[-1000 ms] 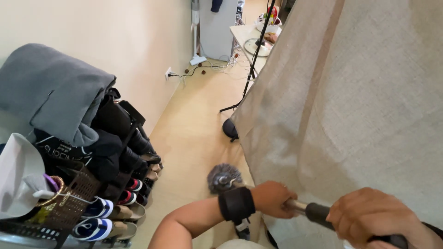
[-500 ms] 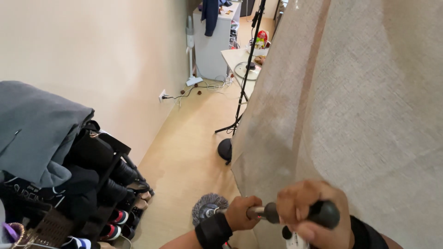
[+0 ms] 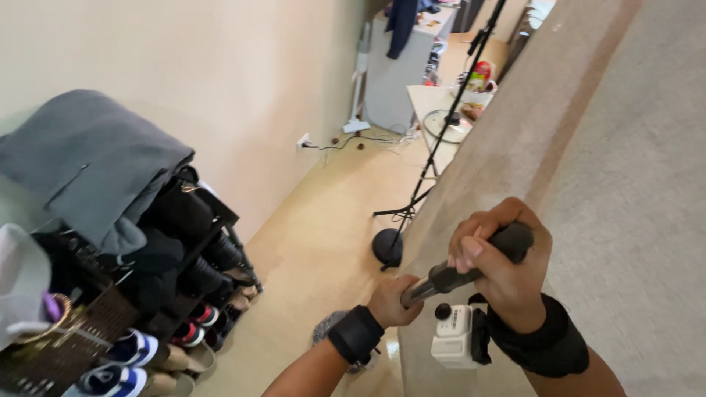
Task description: The person mops a light-colored tiled floor in a living area using a spin mop. They move the mop back and forth across the floor, navigating around a black sofa, a shoe rack, and a curtain partition.
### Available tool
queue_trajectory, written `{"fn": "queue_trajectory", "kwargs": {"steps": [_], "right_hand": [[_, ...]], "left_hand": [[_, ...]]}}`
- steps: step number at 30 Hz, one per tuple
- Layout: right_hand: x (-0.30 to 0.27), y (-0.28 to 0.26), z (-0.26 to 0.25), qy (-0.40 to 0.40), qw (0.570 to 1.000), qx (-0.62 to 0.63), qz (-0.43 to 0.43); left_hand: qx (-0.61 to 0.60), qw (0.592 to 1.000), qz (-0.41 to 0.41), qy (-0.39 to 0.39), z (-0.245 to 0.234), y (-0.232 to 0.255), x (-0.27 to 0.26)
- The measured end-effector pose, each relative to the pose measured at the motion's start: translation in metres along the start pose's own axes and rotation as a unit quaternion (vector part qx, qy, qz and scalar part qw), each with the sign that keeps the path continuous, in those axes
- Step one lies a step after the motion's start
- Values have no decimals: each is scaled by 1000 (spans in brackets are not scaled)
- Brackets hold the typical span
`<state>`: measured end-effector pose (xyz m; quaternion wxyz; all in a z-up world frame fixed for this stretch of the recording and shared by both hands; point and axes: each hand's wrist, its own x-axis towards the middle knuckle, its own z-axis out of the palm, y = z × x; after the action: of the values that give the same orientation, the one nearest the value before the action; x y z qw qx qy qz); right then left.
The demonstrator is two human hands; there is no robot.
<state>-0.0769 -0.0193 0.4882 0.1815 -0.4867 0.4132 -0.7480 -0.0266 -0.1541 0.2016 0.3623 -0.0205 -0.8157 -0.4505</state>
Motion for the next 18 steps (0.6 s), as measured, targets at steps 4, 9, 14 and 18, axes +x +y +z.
{"fn": "queue_trajectory", "kwargs": {"steps": [4, 9, 14, 18], "right_hand": [[5, 3, 6, -22, 1000, -5, -20], [-4, -3, 32, -59, 997, -50, -23], [-15, -2, 65, -101, 992, -68, -33], [-25, -5, 86, -135, 984, -96, -59]], "left_hand": [[10, 999, 7, 36, -11, 14, -2], [-2, 999, -25, 47, -37, 37, -33], [-6, 964, -266, 5, -8, -44, -131], [-48, 944, -319, 70, -13, -19, -140]]}}
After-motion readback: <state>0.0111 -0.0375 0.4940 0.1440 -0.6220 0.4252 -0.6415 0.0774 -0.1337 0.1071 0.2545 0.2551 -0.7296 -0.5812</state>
